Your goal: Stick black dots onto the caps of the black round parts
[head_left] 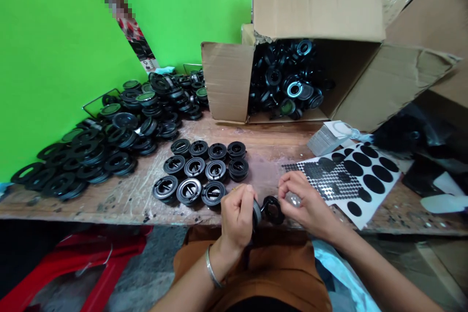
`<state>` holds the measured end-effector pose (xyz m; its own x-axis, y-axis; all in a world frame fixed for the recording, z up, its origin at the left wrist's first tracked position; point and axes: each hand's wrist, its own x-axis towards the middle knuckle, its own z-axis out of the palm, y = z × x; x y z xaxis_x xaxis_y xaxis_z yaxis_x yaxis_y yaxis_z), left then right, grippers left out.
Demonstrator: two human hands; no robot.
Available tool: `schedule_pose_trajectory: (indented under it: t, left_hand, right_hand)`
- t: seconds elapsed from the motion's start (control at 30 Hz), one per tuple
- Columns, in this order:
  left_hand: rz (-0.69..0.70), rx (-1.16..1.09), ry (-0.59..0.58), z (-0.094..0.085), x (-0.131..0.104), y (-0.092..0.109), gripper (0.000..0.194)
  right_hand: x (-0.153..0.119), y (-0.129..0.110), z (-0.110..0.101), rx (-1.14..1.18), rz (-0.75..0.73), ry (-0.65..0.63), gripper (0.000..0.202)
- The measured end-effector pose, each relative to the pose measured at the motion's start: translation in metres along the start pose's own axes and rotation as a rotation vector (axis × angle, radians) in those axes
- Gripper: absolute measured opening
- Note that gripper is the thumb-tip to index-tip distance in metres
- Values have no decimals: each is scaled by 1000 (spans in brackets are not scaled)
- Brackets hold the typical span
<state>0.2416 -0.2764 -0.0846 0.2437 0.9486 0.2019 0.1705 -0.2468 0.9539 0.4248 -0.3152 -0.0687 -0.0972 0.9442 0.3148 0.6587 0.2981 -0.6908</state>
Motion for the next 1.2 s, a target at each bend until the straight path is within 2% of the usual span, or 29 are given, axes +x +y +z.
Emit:
schedule_pose_trajectory:
  t: [0.1, 0.37, 0.47, 0.57, 0.67, 0.73, 0.8, 0.87, 0.9, 0.97, 1.03, 1.07, 1.13, 1.2]
  left_hand:
    - [25, 19, -12, 1, -2, 1, 42]
    - [52, 46, -23, 2, -5, 3, 39]
    - [-13, -15, 19, 3, -3, 2, 40]
    - [-136, -117, 100, 4, 1, 2, 40]
    - [-235, -234, 181, 5, 5, 1, 38]
    - [-285, -298, 195, 7, 6, 1, 37]
    - [-336, -333, 145, 6, 5, 2, 39]
    - [-339, -313, 12, 2, 5, 6, 39]
    - [-294, -273, -83, -1, 5, 9, 35]
    - [-119, -134, -298, -10, 6, 16, 27]
    - [63, 7, -510, -19, 7, 21, 40]
    - [120, 51, -573, -22, 7, 22, 41]
    - [115, 66, -589, -23, 7, 22, 30]
    - [-50, -34, -472, -20, 6, 20, 25]
  right_hand:
    - [-1, -9, 8, -111, -17, 3, 17]
    - [-5, -5, 21, -340, -107, 48, 13]
    - [-7, -7, 22, -300, -120, 79, 12]
    - [-16, -10, 27, -264, -164, 147, 13]
    - [-29, -12, 37, -303, -207, 224, 29]
    - [-38, -11, 44, -297, -184, 245, 39]
    - [-43, -8, 46, -240, -143, 245, 39]
    - [-42, -3, 38, -171, -99, 237, 32]
    - [-40, -1, 32, -143, -73, 224, 27]
    - [-33, 2, 14, -91, -15, 168, 22]
    - [-24, 5, -4, -16, 55, 70, 17]
    - [-19, 8, -12, 35, 107, 17, 15]
    - [-7, 18, -22, 121, 241, -43, 16]
    - [5, 35, -26, 41, 331, -18, 17]
